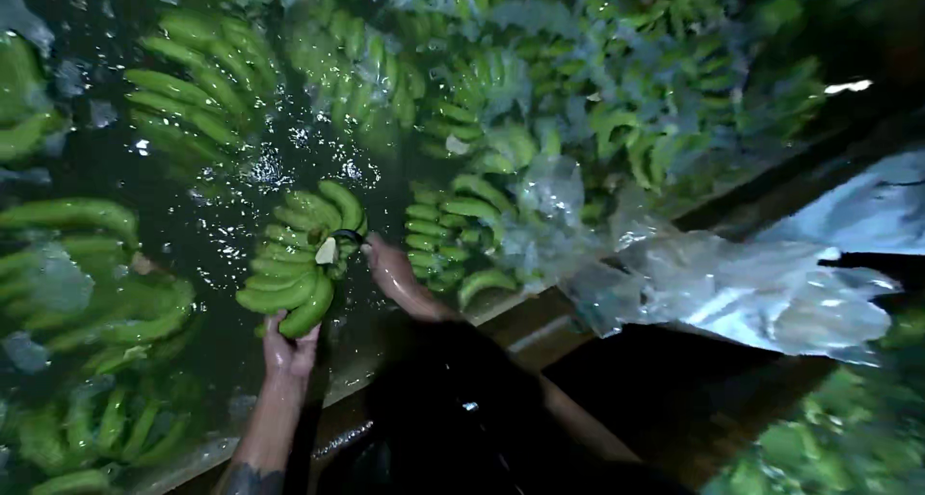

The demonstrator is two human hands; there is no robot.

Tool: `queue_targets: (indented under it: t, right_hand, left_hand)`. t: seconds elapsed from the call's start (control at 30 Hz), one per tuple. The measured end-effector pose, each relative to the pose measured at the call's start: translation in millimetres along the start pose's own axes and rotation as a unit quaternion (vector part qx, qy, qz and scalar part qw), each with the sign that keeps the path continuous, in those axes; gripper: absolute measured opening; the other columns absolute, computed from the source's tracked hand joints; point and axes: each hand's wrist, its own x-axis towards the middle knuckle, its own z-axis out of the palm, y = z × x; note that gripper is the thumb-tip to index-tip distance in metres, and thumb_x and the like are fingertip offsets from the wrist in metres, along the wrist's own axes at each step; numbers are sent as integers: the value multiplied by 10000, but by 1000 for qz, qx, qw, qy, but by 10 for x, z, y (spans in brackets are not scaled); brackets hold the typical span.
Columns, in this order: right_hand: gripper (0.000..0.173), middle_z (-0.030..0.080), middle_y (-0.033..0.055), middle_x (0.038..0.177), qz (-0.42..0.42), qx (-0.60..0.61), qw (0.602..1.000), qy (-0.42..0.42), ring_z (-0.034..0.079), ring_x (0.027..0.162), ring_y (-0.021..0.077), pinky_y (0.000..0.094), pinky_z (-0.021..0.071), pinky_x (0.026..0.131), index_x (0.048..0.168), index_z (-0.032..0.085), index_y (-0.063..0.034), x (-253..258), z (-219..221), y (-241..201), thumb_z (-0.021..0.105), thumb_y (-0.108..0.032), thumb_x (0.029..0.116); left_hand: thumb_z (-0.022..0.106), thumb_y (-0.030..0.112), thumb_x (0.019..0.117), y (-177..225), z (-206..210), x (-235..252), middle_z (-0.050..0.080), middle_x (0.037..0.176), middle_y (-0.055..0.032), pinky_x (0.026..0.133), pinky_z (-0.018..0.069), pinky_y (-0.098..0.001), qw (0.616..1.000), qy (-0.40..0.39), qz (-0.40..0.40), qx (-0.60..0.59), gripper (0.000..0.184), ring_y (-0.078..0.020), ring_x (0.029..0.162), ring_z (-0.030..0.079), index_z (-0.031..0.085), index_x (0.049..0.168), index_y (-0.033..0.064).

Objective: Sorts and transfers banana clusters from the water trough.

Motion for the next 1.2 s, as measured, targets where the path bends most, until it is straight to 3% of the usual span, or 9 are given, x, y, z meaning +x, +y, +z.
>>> queue_targets:
  t: [0.17, 0.27, 0.53, 0.6, 0.67, 0.77, 0.87, 0.93, 1.2]
  right_hand:
    - [418, 681, 279, 1067, 1, -10, 1000, 25, 694, 976, 469, 622, 568, 817, 1427, 477, -46, -31, 297, -156, 388, -322, 1127]
    - [434, 673, 276, 1126, 38, 6, 998, -53, 677, 1067, 435, 586, 540, 924, 1454, 454, -39, -86, 244, -160, 364, -317, 1133]
    - [425, 655, 285, 1211, 81, 45, 994, -62, 653, 1139, 426, 579, 513, 990, 1454, 479, -24, -102, 230, -65, 372, -280, 1133]
    - [422, 671, 263, 1154, 91, 58, 993, -56, 683, 1052, 399, 553, 553, 915, 1472, 444, -41, -127, 326, -12, 359, -279, 1134]
    - [416, 622, 176, 1014, 97, 135, 983, -79, 607, 827, 250, 400, 526, 746, 1464, 459, -8, -148, 332, -31, 359, -245, 1138]
    - [392, 670, 237, 1088, 102, 152, 981, -60, 676, 951, 314, 473, 556, 890, 1398, 519, 18, -169, 293, 40, 388, -237, 1131]
    - [259, 528, 33, 804, 95, 285, 944, -138, 499, 609, 91, 246, 452, 562, 1256, 522, 8, -333, 358, 185, 397, -173, 1119]
    - [165, 529, -42, 701, 98, 366, 896, -231, 483, 520, 26, 183, 428, 478, 1115, 553, -41, -510, 190, 366, 430, -144, 1078]
    - [307, 538, 32, 749, 228, 332, 913, -70, 521, 543, 102, 262, 487, 528, 1296, 511, 24, -308, 418, 447, 376, -197, 1132]
  left_hand:
    - [424, 207, 1017, 32, 62, -37, 557, 1241, -183, 877, 576, -478, 996, 52, -47, -59, 340, -317, 1099, 622, 433, 1333, 81]
    - [424, 207, 1015, 14, 4, -52, 577, 1202, -175, 856, 583, -470, 997, 49, -46, -49, 312, -305, 1070, 635, 451, 1298, 80]
    - [413, 184, 1015, -106, 106, -150, 558, 1244, -185, 884, 566, -497, 997, 52, -43, -43, 330, -322, 1107, 616, 440, 1326, 76]
    - [409, 181, 1016, -172, 145, -155, 566, 1219, -188, 855, 574, -484, 997, 56, -38, -39, 322, -316, 1070, 625, 446, 1315, 69]
    - [399, 172, 1029, -159, 158, -117, 571, 1199, -179, 842, 573, -473, 998, 44, -24, -29, 304, -303, 1051, 627, 450, 1311, 71]
    - [379, 161, 1038, -243, 105, -149, 594, 1153, -168, 824, 587, -453, 1000, 22, -17, -12, 273, -280, 1016, 649, 458, 1282, 68]
    - [360, 163, 1057, -323, -148, 78, 637, 1030, -116, 736, 603, -389, 999, -19, 28, 41, 223, -211, 898, 676, 490, 1208, 64]
    - [346, 173, 1063, -305, -437, 293, 647, 1002, -83, 736, 604, -368, 996, -44, 35, 65, 221, -178, 885, 679, 489, 1199, 75]
    - [350, 145, 1045, -307, -454, 62, 642, 997, -94, 726, 605, -361, 998, -22, 16, 59, 207, -180, 876, 680, 487, 1179, 68]
